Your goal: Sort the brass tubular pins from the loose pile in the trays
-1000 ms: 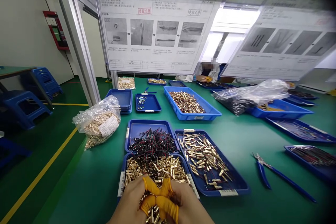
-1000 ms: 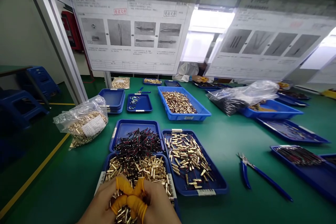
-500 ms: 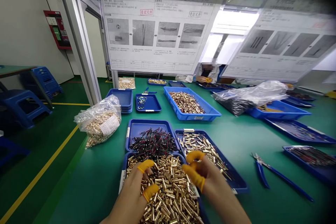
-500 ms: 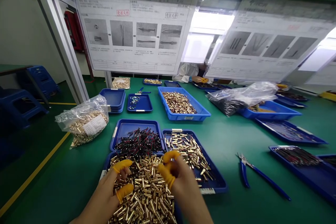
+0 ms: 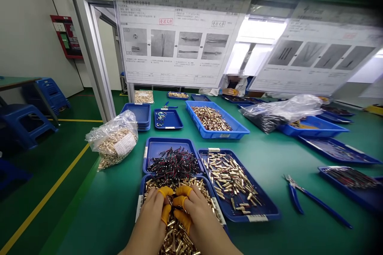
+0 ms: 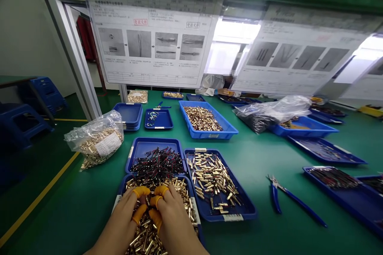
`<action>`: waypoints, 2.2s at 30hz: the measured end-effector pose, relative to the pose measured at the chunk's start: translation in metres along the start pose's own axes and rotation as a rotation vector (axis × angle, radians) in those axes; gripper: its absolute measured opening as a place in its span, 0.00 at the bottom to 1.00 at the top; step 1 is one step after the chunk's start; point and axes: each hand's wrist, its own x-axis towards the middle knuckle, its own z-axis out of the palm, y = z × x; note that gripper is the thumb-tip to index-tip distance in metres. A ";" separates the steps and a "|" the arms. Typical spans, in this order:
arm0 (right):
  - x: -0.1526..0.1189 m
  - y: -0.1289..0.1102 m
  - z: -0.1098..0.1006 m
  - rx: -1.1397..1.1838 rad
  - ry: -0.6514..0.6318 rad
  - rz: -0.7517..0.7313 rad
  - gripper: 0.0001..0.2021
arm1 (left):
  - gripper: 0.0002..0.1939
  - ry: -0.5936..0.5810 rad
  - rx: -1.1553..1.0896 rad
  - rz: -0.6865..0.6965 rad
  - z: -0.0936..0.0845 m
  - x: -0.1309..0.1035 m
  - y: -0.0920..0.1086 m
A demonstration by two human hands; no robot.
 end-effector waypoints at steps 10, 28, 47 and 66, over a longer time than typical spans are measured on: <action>-0.009 -0.003 -0.012 0.640 0.062 0.144 0.08 | 0.11 0.056 -0.327 -0.058 -0.013 0.002 0.024; -0.005 -0.017 -0.023 1.182 -0.030 0.270 0.12 | 0.06 0.040 -0.328 0.140 -0.027 0.007 0.030; -0.012 0.000 -0.012 0.727 0.112 0.243 0.09 | 0.17 -0.114 0.042 0.143 -0.026 0.003 0.013; -0.022 -0.011 -0.015 0.412 0.158 0.040 0.09 | 0.16 0.109 -0.120 0.223 -0.016 -0.002 0.014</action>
